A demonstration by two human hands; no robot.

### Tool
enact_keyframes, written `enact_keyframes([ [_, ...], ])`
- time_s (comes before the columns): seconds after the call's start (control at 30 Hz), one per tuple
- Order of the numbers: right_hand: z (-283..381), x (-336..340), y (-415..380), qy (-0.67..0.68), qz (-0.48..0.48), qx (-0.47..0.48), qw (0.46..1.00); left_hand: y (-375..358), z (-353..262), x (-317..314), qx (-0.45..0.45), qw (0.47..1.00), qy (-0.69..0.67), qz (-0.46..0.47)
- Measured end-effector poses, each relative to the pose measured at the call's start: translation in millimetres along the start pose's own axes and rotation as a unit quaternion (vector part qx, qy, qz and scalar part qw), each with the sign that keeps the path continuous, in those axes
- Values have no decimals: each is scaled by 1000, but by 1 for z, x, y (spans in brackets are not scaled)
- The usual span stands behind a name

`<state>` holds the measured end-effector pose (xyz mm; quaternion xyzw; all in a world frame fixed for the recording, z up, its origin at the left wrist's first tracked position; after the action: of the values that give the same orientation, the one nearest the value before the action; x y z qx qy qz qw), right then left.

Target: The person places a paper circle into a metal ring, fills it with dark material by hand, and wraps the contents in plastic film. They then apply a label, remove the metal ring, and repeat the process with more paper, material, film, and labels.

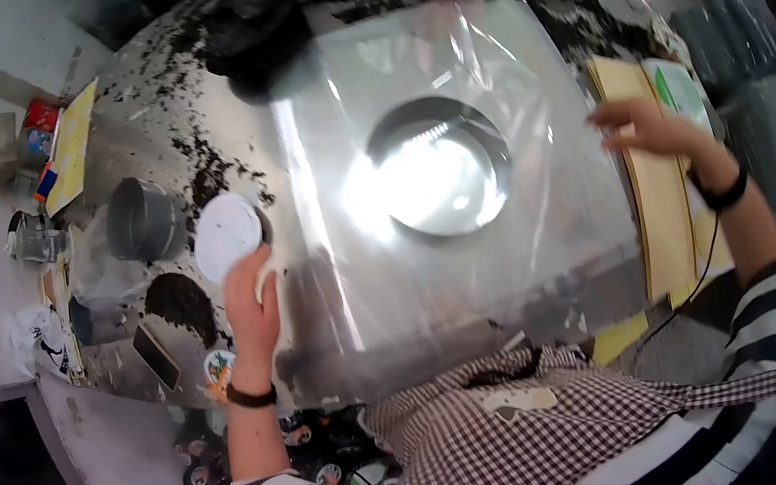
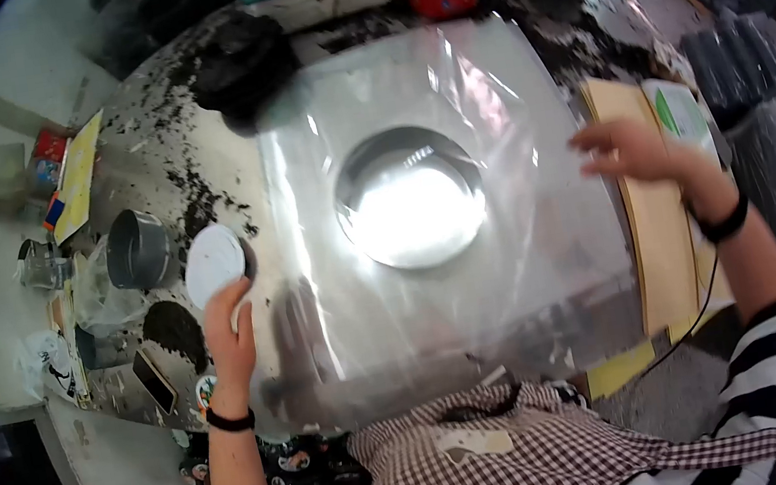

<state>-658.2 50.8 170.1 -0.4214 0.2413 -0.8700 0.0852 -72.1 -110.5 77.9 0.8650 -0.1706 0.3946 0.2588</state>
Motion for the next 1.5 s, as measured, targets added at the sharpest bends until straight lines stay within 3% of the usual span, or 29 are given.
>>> enact_keyframes([
  [0.07, 63, 64, 57, -238, -105, 48, 964, 24, 50, -11, 17, 971, 231, -67],
  [0.1, 97, 77, 90, -198, -142, 156, 957, 23, 81, -19, 18, 964, 264, -40],
  [0.13, 135, 88, 120, -155, -177, 262, 936, 24, 88, -19, 16, 966, 257, -26],
  [0.17, 185, 92, 154, -196, -153, 300, 921, 23, 95, -20, 13, 968, 252, -8],
  [0.2, 226, 88, 189, -131, -144, 309, 931, 19, 100, -21, 10, 969, 248, 17],
  [0.27, 282, 69, 276, -281, -248, 418, 828, 23, 82, -8, 2, 976, 216, 9],
  [0.4, 337, 7, 406, -501, -294, 350, 735, 30, 63, 6, -9, 985, 172, 4],
  [0.47, 333, -12, 441, -459, -270, 288, 796, 19, 72, 9, -3, 990, 143, -10],
  [0.53, 327, -12, 474, -329, -160, 300, 881, 14, 76, 14, 25, 991, 121, -53],
  [0.67, 303, -20, 500, -378, -228, 367, 819, 0, 91, 11, 130, 983, 39, -124],
  [0.77, 305, 8, 484, -297, -355, 424, 779, 0, 90, 29, 199, 959, -14, -201],
  [0.87, 307, 54, 387, -104, -406, 404, 813, 51, -12, 38, -21, 978, 13, -206],
  [0.93, 286, 94, 348, 27, -383, 356, 852, 77, -81, 7, -188, 971, -65, -133],
  [1.0, 255, 110, 290, 234, -323, 335, 854, 100, -138, -30, -289, 946, -112, -95],
  [1.07, 216, 112, 234, 437, -207, 321, 814, 110, -152, -85, -304, 943, -132, -37],
  [1.13, 162, 110, 180, 516, -79, 280, 806, 106, -135, -143, -292, 945, -72, 132],
  [1.17, 136, 105, 150, 544, -21, 260, 798, 106, -140, -141, -236, 953, -35, 189],
  [1.2, 119, 95, 122, 550, 27, 265, 792, 105, -135, -140, -264, 950, -89, 138],
  [1.23, 98, 81, 96, 572, -88, 225, 784, 107, -140, -129, -299, 936, -114, 144],
  [1.3, 84, 47, 53, 606, -79, 188, 769, 111, -154, -99, -148, 951, -263, 72],
  [1.33, 76, 32, 42, 616, -71, 178, 764, 119, -150, -102, -31, 888, -458, 18],
  [1.4, 73, -1, 32, 637, -19, 162, 753, 130, -169, -88, 72, 748, -652, -100],
  [1.5, 106, -52, 23, 645, 28, 117, 755, 145, -188, -103, 63, 787, -610, 70],
])
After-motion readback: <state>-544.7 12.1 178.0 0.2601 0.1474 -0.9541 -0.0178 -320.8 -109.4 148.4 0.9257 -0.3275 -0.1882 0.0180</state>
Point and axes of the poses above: each hand's wrist, its own y-axis towards the middle knuckle, its own x-axis out of the back of the hand, z = x × y, the point moved 4 cm from there along y, towards the middle knuckle, and after that the axes turned 1 degree about z, right-handed, at the moved point
